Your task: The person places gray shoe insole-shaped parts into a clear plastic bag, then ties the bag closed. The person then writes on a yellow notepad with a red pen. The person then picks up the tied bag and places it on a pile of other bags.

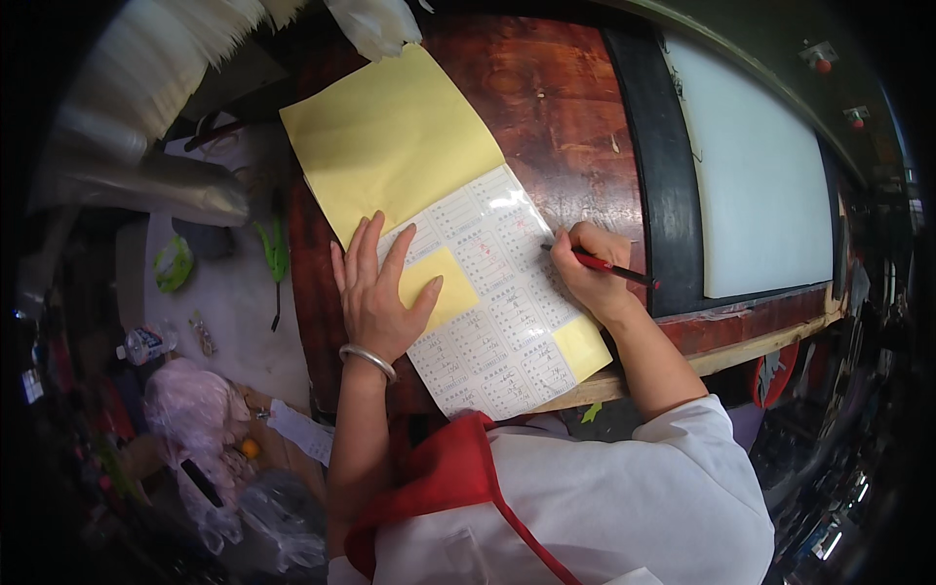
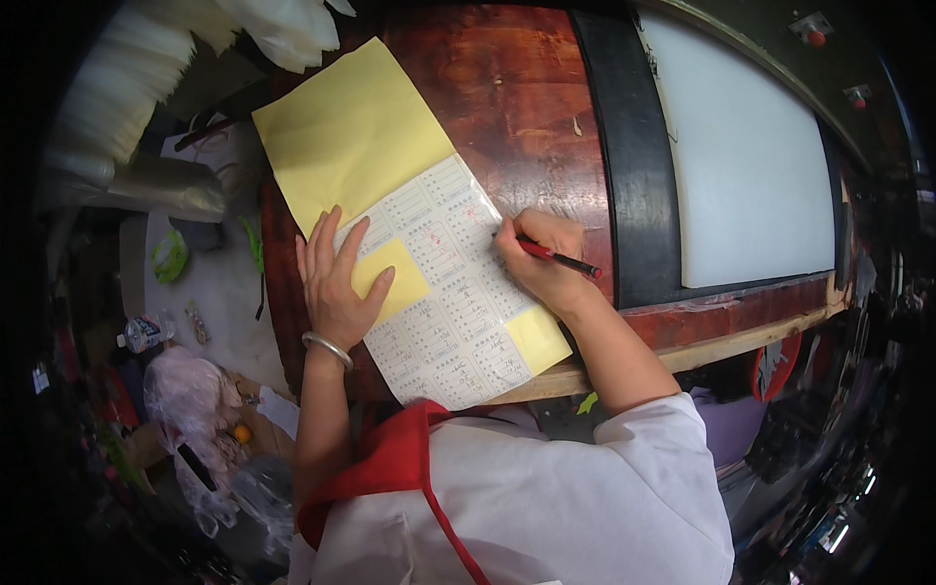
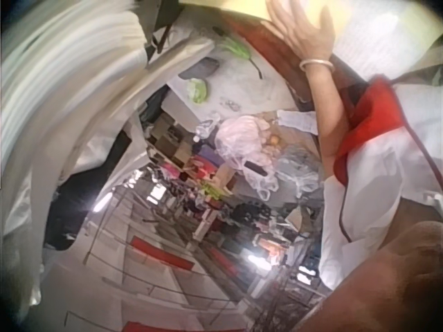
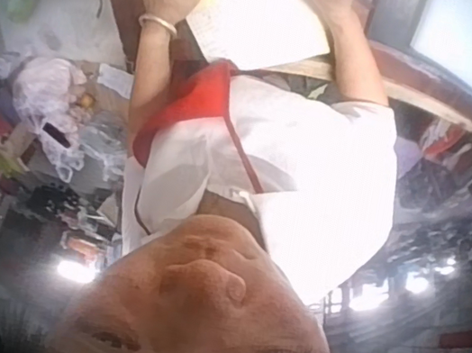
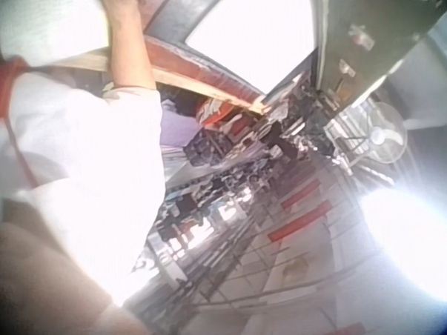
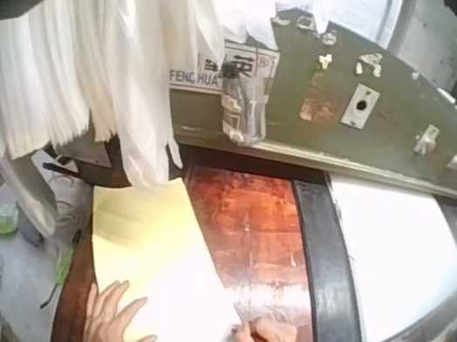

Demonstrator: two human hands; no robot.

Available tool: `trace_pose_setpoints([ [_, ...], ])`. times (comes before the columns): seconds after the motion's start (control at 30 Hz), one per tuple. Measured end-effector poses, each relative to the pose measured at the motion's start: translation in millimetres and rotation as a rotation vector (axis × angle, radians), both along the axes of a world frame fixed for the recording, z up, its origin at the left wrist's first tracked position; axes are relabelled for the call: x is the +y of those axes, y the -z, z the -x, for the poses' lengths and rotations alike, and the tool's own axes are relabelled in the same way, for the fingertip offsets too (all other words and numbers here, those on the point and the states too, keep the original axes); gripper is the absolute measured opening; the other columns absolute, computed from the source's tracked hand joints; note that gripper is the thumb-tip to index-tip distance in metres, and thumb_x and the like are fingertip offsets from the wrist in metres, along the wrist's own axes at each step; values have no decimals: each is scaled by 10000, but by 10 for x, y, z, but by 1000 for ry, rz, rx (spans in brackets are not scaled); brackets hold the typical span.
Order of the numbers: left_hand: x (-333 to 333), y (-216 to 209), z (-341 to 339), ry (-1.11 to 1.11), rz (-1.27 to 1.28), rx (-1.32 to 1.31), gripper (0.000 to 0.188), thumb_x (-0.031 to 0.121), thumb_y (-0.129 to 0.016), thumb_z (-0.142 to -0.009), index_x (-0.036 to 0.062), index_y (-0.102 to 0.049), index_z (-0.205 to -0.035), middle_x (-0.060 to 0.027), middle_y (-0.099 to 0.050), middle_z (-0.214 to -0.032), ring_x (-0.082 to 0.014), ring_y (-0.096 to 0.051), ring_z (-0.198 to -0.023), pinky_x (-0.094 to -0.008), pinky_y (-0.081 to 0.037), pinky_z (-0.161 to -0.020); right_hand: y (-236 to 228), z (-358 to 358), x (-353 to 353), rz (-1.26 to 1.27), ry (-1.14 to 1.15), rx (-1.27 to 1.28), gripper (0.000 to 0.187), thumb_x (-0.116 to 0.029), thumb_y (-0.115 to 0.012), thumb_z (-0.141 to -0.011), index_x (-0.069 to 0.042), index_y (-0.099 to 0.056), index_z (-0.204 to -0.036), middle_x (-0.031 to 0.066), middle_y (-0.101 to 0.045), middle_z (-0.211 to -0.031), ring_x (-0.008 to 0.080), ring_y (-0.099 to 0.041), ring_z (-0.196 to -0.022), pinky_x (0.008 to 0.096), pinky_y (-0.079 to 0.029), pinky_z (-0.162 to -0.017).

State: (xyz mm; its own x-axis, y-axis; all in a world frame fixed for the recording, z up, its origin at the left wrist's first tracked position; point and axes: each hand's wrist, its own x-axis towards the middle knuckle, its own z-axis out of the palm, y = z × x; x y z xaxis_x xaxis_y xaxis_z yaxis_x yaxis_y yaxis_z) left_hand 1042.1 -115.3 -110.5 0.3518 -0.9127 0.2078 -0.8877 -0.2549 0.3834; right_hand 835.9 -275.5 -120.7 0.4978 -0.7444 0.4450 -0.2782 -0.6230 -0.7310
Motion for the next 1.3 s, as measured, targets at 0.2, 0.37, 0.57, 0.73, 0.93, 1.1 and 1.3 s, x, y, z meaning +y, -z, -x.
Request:
trace_pose_setpoints([
  [0.2,-4,-8,1,-1,-4,10,593,282,-713,-740,92,-545,-1276,-151,-388,-1425,-338,-340,-1340,-558,-180,-1111,14,-8,5,-38,53,-26,305,-9,-650,-776,-28,-443,-552,89,-431,-492,149,-407,-399,303,-317,-408],
  [0.37,-10,-2,4,-12,5,40,574,296,-718,-729,102,-576,-1250,-151,-394,-1413,-330,-343,-1336,-580,-163,-1111,12,-2,8,-13,71,-21,301,-18,-656,-772,-27,-450,-553,92,-452,-493,154,-426,-400,301,-330,-411],
  [0.57,-7,2,-2,-11,15,43,569,302,-719,-728,115,-580,-1247,-151,-397,-1411,-330,-343,-1335,-579,-163,-1112,-9,9,13,-71,15,-21,301,-27,-660,-768,-31,-460,-544,87,-461,-487,162,-438,-403,306,-343,-419],
  [0.73,-2,0,4,-16,6,45,570,304,-719,-730,117,-577,-1249,-154,-396,-1409,-329,-341,-1336,-576,-158,-1116,-8,38,-5,-49,-44,63,278,-40,-654,-801,-24,-492,-577,61,-500,-513,128,-454,-425,287,-353,-431],
  [0.93,9,5,-4,-11,-4,39,601,267,-734,-721,100,-551,-1268,-155,-377,-1423,-337,-325,-1342,-568,-166,-1111,-80,42,-58,-696,169,-264,311,-92,-637,-868,-47,-490,-597,-15,-501,-539,85,-475,-460,240,-368,-436],
  [1.1,20,5,-9,-3,5,42,597,277,-729,-728,101,-549,-1269,-161,-371,-1425,-340,-319,-1344,-564,-153,-1117,-211,-31,-122,-778,196,-376,332,-130,-640,-905,-73,-466,-627,-30,-423,-569,50,-389,-450,205,-322,-394],
  [1.3,31,-7,-11,-7,9,55,584,318,-709,-754,113,-549,-1277,-157,-369,-1427,-331,-306,-1352,-557,-130,-1128,-328,-215,-203,-626,85,-213,315,-158,-638,-908,-69,-496,-642,-36,-486,-573,44,-485,-476,194,-347,-422],
])
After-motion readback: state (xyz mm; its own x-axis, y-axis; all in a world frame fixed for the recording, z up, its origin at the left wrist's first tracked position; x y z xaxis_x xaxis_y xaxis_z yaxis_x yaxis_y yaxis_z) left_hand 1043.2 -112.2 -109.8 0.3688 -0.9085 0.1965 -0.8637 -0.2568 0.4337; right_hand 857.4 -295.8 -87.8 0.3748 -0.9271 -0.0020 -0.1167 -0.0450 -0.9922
